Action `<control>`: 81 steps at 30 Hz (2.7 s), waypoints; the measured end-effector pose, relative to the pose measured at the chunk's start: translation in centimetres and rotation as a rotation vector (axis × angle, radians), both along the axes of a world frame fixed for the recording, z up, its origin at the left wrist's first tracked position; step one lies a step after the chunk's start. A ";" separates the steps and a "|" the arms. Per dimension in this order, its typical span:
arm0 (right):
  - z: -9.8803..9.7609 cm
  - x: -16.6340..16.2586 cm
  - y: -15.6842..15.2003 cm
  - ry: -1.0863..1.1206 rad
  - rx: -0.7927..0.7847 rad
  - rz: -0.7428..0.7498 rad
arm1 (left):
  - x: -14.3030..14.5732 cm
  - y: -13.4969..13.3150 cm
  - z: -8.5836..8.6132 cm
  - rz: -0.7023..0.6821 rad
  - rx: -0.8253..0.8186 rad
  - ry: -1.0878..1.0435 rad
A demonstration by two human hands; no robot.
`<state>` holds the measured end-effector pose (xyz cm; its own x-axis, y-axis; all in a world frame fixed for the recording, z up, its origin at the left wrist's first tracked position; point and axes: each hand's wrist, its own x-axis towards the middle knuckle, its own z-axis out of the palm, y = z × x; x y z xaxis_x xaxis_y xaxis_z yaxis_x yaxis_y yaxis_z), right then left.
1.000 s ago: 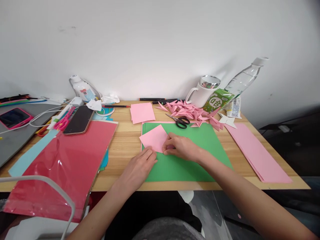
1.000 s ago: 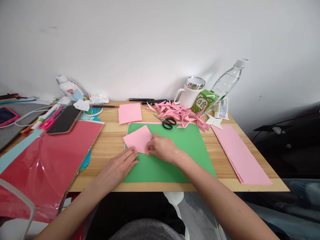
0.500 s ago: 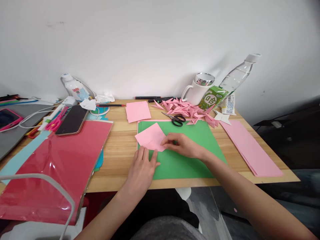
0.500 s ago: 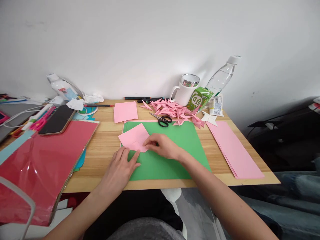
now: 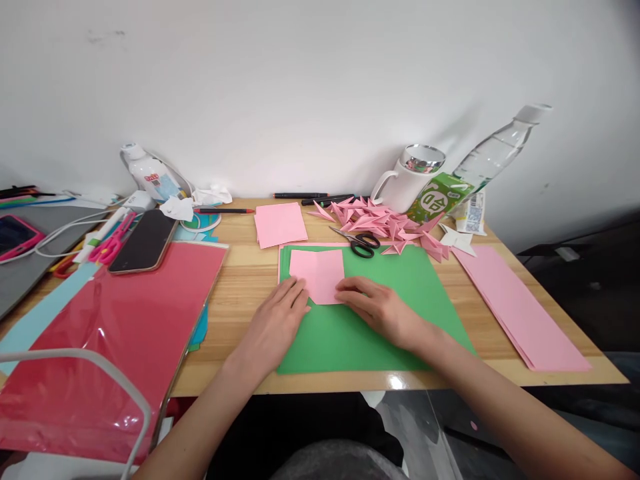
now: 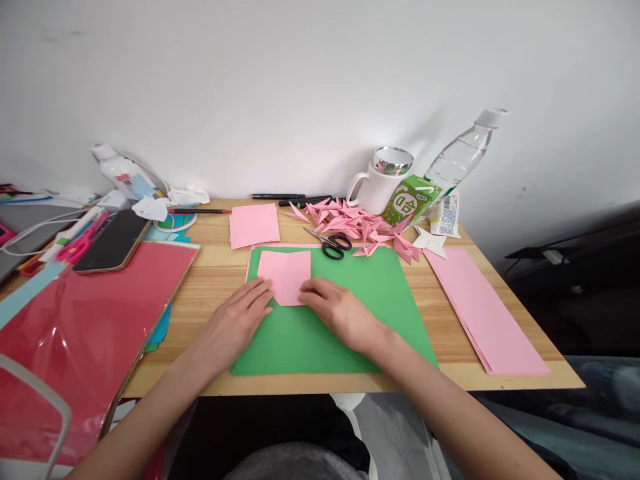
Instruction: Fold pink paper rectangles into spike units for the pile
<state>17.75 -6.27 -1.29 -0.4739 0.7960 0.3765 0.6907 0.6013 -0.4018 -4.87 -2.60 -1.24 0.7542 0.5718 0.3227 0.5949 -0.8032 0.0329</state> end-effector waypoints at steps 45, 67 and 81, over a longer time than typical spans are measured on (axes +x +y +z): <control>0.8 -0.5 5.6 0.232 -0.431 -0.048 | 1.2 1.1 -0.2 -0.004 -0.205 -0.361; 0.0 -1.8 5.1 0.195 -0.389 -0.202 | 1.6 1.4 -0.4 0.037 -0.207 -0.379; 0.0 -2.1 5.0 0.177 -0.388 -0.239 | 1.6 1.3 0.1 0.059 -0.246 -0.252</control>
<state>15.61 -1.23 -1.29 -0.2163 0.9723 0.0883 0.6921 0.2165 -0.6885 -3.28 -1.27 -1.13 0.6320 0.6956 0.3417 0.5881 -0.7176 0.3730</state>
